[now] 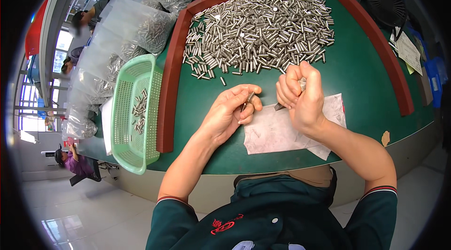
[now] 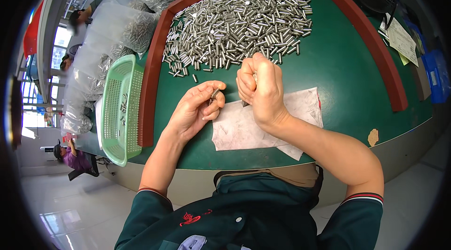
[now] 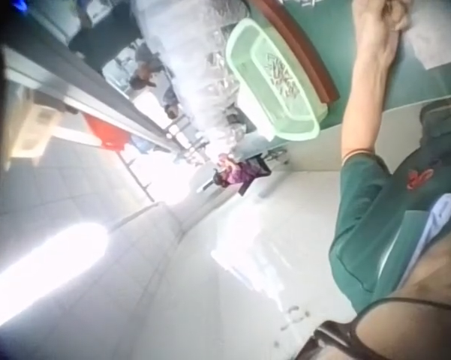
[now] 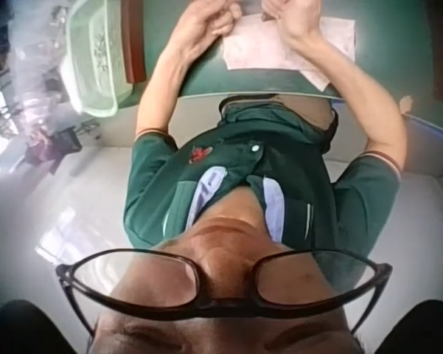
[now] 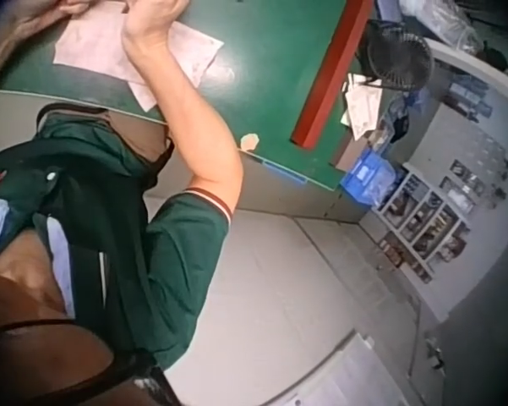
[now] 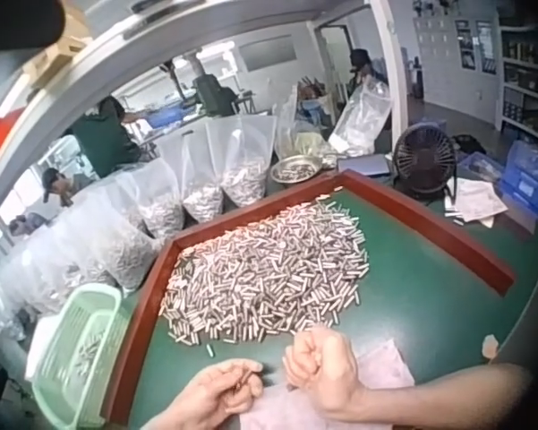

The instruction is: Inspecting and cleaning small metal pins using a pick tool on an industrial workbench.

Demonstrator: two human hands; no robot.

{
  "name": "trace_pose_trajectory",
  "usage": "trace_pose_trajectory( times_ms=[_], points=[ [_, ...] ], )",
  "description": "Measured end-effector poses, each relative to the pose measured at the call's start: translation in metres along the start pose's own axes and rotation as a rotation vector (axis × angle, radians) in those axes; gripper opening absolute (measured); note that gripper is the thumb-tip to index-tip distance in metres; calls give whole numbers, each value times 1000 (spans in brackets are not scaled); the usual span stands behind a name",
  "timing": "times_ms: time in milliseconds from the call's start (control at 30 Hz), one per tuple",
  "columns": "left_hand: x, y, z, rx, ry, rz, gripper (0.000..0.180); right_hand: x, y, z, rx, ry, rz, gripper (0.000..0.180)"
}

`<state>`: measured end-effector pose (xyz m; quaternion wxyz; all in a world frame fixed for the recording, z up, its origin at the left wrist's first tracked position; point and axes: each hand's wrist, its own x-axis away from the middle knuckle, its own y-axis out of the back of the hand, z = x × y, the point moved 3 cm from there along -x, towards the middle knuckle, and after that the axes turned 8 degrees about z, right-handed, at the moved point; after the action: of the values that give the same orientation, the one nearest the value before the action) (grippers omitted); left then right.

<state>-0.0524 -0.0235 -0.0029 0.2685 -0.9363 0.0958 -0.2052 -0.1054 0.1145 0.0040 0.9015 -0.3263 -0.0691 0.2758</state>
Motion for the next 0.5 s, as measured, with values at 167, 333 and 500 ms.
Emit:
trace_pose_trajectory(
  times_ms=[167,333,500],
  points=[
    [5,20,-11,0,-113,-61,31,0,-1,0,-1,-7,2,44],
    [16,46,-44,-826,-395,-578,23,0,0,-1,-27,18,-5,42],
    [17,42,-48,-1457,-315,-644,12,0,0,0,-26,16,-8,42]
  ],
)
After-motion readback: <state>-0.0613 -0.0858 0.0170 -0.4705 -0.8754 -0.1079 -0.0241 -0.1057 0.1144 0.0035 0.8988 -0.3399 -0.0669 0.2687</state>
